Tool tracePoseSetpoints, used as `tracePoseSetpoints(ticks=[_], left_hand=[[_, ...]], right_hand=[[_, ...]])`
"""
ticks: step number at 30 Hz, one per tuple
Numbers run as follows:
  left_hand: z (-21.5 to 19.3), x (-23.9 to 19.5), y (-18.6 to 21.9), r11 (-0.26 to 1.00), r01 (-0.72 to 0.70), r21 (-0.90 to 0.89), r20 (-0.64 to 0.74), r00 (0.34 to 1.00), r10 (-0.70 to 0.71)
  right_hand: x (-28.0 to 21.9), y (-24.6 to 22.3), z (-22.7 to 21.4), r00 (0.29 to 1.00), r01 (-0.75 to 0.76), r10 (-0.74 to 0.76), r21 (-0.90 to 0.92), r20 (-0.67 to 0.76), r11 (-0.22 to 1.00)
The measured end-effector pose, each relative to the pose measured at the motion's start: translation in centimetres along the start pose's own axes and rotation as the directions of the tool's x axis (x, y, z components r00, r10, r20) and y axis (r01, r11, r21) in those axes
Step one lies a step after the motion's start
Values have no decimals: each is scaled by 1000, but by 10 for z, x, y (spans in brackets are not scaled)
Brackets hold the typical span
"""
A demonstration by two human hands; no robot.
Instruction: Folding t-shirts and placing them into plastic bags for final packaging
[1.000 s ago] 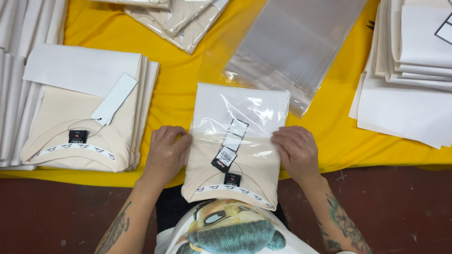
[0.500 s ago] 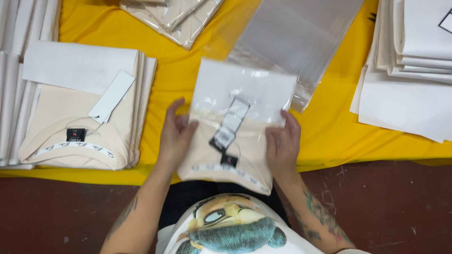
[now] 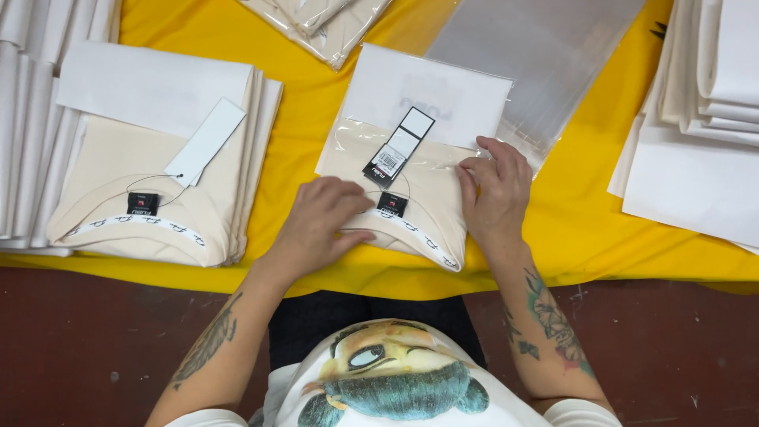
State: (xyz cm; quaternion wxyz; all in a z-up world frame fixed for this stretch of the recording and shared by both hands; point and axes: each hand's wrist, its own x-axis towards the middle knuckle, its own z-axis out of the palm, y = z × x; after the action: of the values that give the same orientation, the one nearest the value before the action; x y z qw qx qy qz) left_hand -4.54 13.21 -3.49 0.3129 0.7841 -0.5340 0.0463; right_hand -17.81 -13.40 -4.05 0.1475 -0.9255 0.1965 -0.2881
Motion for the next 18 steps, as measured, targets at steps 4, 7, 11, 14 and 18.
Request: tracePoseSetpoints(ticks=[4,7,11,14,18], left_hand=[[-5,-18,-6,991,-12,131,93,996,-1],[-5,-26,-10,983,-11,182,55,999,1],[17,-28,-9,957,-150,249,-121,975,185],[34,-38,27,951,-274,140,-161,942,295],[19,-28,58,955,-244,171,-134,954,268]], right_hand=[[-9,-12,-21,977,212,-215,136,4,968],[-37,-28,-27,942,318,-334,225,35,921],[-64,-21,-7,942,310,-327,183,71,933],[-65,-35,-13,943,314,-327,162,60,935],[-64,-46,-13,957,271,-288,249,37,930]])
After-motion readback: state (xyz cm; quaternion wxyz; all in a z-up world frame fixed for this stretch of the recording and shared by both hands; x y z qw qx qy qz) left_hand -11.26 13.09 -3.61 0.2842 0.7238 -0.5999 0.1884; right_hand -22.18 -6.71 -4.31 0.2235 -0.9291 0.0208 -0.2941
